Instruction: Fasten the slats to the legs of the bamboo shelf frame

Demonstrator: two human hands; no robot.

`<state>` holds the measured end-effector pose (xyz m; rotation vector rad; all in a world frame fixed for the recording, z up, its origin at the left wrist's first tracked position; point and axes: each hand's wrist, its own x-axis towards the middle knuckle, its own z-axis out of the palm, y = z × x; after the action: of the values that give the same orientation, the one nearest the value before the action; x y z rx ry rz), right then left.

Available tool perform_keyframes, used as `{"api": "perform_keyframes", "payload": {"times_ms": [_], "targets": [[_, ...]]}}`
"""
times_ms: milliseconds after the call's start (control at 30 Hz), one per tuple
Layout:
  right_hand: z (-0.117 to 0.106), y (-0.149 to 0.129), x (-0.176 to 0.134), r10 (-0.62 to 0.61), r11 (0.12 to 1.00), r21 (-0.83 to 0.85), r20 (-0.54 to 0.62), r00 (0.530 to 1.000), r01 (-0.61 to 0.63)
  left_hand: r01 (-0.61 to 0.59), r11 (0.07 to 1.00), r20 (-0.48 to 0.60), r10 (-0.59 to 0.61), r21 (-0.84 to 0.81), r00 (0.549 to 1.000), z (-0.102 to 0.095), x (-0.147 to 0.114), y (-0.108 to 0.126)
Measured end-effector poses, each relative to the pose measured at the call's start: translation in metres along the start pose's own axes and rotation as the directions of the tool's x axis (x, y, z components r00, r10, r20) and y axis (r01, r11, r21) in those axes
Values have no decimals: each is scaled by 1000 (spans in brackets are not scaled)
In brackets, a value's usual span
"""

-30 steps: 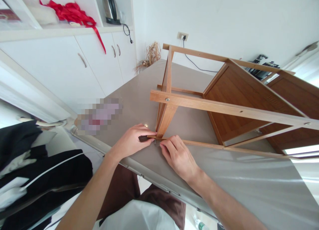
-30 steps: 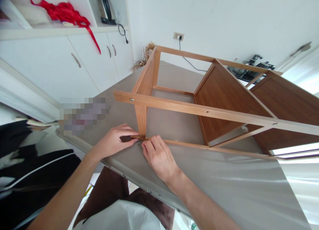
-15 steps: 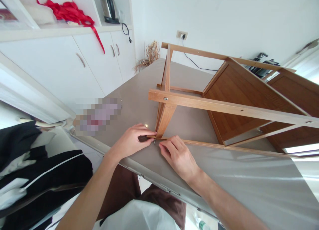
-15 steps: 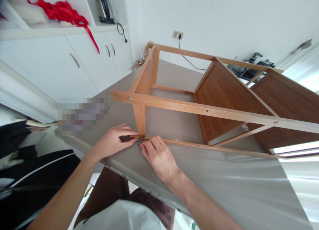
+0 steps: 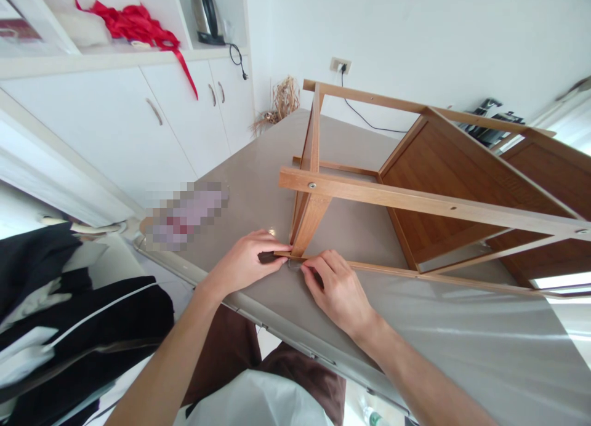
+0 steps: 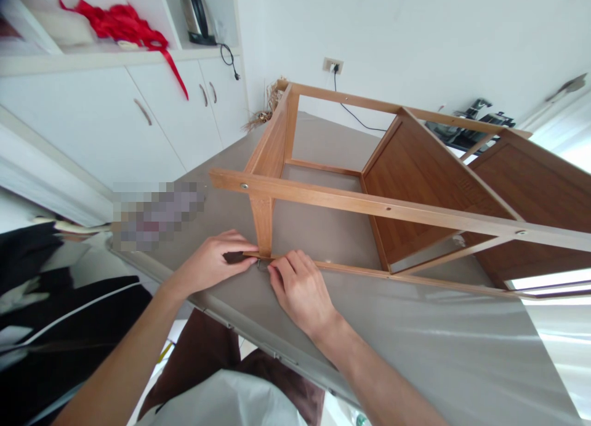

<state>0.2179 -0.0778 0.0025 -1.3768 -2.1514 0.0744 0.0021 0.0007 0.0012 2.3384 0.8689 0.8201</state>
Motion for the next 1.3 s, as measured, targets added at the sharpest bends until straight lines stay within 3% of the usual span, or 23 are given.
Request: {"api": "perform_keyframes", "payload": {"times_ms": [367,867,1133,1300], "targets": [[-4,-1,1,-61,991,-109,139,988,77,3,1000,-11,-3,21,1000,1,0,-1],[2,1,-2,-97,984,-132,148,984,117,-4,1000,-21,4,27,1000,2,0,-1],[-2,-2,-1,-172,983,-29,220,960,182,-8,1000,-16,9,13,1000,2,0,-1],[-3,-2,0,-144,986,-56,183,972,157,-13,1000,-12,14,17,1000,1,0,-1]]}}
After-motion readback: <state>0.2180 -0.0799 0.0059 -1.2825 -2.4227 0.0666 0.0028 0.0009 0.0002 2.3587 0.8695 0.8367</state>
